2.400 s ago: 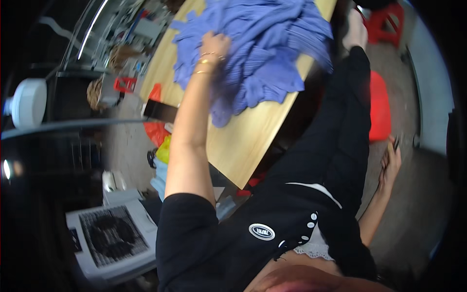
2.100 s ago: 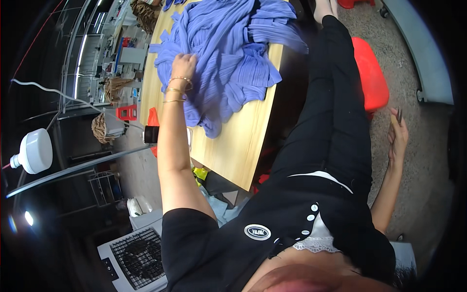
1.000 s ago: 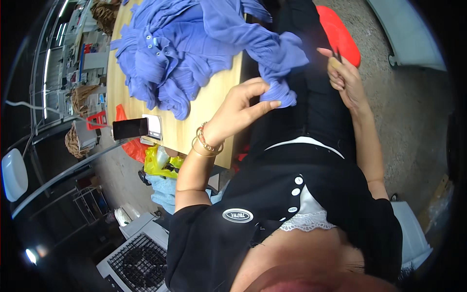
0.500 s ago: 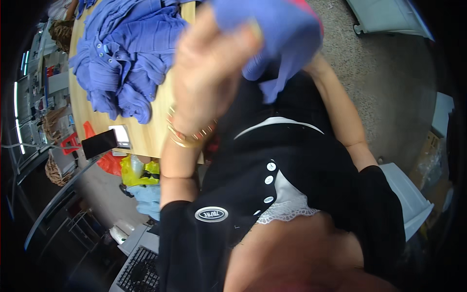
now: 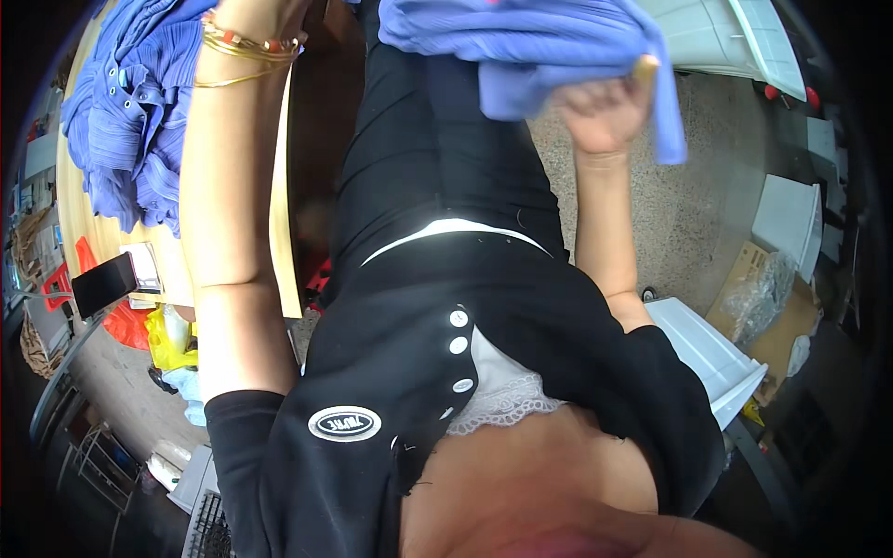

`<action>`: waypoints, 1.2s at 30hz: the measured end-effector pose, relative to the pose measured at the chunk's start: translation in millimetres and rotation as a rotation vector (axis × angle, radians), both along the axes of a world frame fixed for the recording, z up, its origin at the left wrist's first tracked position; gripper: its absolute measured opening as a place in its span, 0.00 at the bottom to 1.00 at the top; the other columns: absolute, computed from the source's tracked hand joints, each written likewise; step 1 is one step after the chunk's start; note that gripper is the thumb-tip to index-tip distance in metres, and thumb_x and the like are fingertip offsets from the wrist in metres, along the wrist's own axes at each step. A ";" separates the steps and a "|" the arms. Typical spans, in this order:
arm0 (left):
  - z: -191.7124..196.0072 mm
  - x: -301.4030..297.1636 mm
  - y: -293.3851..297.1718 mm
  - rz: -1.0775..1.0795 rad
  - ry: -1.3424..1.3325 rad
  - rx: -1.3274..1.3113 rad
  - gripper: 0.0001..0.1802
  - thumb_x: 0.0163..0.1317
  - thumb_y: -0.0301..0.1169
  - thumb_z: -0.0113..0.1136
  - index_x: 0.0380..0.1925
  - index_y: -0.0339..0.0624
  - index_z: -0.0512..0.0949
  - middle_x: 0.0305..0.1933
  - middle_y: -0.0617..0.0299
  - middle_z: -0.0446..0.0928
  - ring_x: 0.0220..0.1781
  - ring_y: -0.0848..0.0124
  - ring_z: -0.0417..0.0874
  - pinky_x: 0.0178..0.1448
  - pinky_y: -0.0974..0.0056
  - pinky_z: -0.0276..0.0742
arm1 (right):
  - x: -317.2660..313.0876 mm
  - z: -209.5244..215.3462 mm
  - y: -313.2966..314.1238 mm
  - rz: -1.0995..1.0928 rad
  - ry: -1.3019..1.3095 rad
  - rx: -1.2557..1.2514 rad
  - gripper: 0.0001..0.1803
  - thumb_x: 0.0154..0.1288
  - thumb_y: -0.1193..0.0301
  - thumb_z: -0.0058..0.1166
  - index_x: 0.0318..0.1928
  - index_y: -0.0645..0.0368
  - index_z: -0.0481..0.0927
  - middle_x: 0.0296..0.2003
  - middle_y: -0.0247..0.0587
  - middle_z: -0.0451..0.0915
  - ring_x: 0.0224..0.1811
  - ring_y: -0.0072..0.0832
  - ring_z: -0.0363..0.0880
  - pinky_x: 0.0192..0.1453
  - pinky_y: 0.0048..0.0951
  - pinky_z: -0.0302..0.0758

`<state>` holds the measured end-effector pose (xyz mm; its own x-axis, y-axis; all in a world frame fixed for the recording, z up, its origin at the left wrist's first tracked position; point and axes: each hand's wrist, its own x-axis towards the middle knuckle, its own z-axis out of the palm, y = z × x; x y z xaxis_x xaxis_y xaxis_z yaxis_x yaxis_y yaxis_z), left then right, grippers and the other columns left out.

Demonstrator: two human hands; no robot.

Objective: The person picks up a garment from the table, spreads it open, and trims loose threads along its fasteners using thread snips.

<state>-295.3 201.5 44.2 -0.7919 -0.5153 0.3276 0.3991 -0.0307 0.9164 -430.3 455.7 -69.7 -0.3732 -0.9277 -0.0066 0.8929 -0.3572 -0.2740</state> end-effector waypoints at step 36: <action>-130.8 108.9 -54.8 0.425 -0.564 -0.207 0.19 0.67 0.36 0.61 0.56 0.43 0.80 0.52 0.65 0.81 0.53 0.78 0.79 0.58 0.74 0.68 | -78.5 -26.2 38.3 -0.042 0.739 0.616 0.13 0.67 0.60 0.58 0.39 0.57 0.80 0.18 0.25 0.70 0.14 0.14 0.60 0.18 0.19 0.55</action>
